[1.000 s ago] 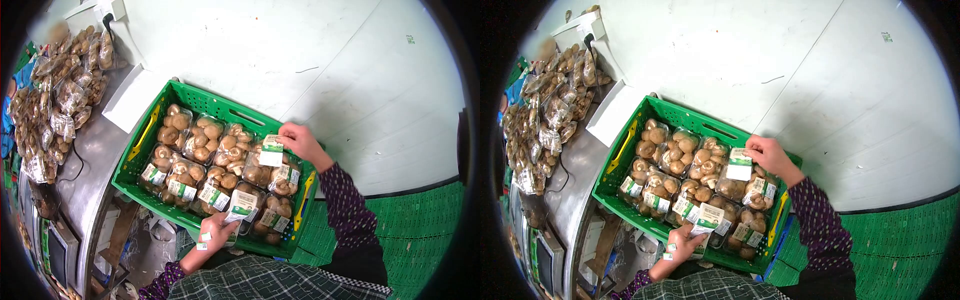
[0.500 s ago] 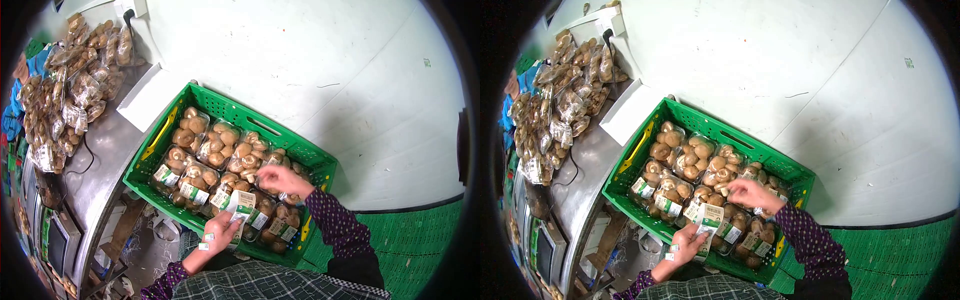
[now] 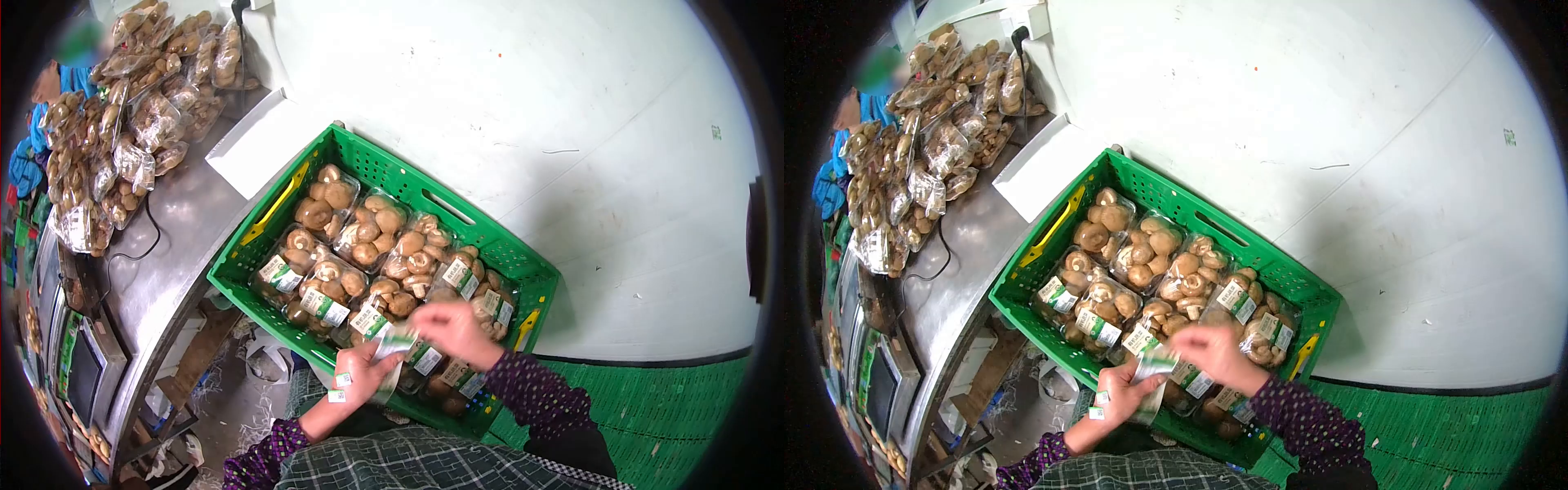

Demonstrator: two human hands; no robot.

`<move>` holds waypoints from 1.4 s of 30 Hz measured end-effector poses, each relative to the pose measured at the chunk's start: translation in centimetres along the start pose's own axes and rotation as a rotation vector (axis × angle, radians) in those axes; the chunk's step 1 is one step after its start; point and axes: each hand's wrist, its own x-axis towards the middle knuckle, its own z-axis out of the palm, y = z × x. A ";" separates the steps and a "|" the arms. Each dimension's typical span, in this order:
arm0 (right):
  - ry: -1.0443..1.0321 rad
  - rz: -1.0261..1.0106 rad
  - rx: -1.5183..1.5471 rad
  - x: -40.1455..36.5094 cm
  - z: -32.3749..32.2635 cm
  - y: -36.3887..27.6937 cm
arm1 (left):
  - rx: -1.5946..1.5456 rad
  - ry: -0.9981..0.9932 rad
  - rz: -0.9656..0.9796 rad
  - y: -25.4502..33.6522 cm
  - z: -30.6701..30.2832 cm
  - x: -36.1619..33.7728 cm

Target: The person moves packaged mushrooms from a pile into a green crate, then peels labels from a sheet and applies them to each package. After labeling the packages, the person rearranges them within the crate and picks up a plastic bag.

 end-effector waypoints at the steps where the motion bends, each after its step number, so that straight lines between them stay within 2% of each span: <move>1: 0.162 0.005 -0.032 2.1 -1.9 -1.1 | 0.018 -0.028 -0.028 -0.8 0.1 -0.3; 3: 0.232 -0.008 -0.123 7.1 -7.7 -2.6 | -0.087 -0.041 -0.006 -1.1 0.1 -0.9; 4: 0.102 -0.062 -0.224 9.5 -10.2 -1.4 | -0.085 -0.048 -0.004 -1.0 0.0 -1.0; 5: -0.078 0.075 -0.376 11.1 -10.7 -1.6 | -0.084 -0.049 0.006 -0.8 -0.1 -0.8; 7: -0.317 -0.183 -0.845 13.2 -9.7 0.3 | -0.147 -0.028 0.040 -0.5 -0.3 -0.6; 9: -0.470 -0.149 -0.977 15.1 -8.5 3.2 | -0.112 0.022 0.125 -0.6 -0.9 -0.4; 10: -0.492 -0.215 -1.002 15.7 -8.0 4.4 | -0.084 0.000 0.060 -0.1 -1.6 -0.5; 13: -0.447 -0.215 -1.187 16.0 -7.4 5.1 | -0.109 0.060 0.076 -1.2 -2.1 -0.3; 14: -0.314 -0.254 -1.241 15.1 -7.3 4.8 | -0.160 0.057 0.019 -1.3 -2.3 -0.3; 18: -0.477 -0.172 -1.140 12.6 -7.4 6.2 | -0.145 0.093 0.069 -1.2 -2.4 0.3; 21: -0.307 -0.119 -0.998 11.7 -6.5 5.0 | -0.056 0.097 0.081 -1.2 -3.1 0.8; 23: -0.336 0.130 -0.306 10.2 -4.1 -0.1 | -0.031 0.097 0.070 -1.9 -2.9 1.0; 25: -0.388 0.197 0.180 8.0 -1.5 0.3 | 0.061 0.147 0.093 -1.7 -2.6 1.1; 27: -0.351 0.162 0.164 7.0 -0.1 1.1 | 0.177 0.212 0.115 -1.3 -2.6 1.0; 28: -0.328 0.272 0.189 6.7 0.1 0.0 | 0.176 0.215 0.105 -1.5 -2.7 1.1; 32: -0.158 0.257 0.395 6.3 0.6 0.4 | 0.188 0.227 0.085 -2.3 -3.1 1.5; 33: -0.161 0.200 0.312 6.3 1.1 0.2 | 0.193 0.233 0.088 -2.3 -3.2 1.6; 34: -0.164 0.144 0.230 6.2 1.7 0.1 | 0.189 0.134 -0.029 -1.7 -3.5 1.5; 35: -0.164 0.089 0.150 6.1 2.2 0.0 | 0.225 0.201 0.049 -1.7 -3.4 1.6; 37: -0.200 0.111 0.169 6.1 2.6 0.6 | 0.298 0.334 0.211 -1.7 -3.5 2.0; 38: -0.246 0.142 0.185 6.2 2.7 0.7 | 0.285 0.295 0.166 -1.6 -3.9 2.2; 40: -0.297 0.207 0.180 6.1 2.9 0.5 | 0.366 0.349 0.257 -0.2 -5.3 2.6; 42: -0.282 0.184 0.131 6.0 3.3 0.7 | 0.377 0.355 0.297 -0.1 -5.9 2.9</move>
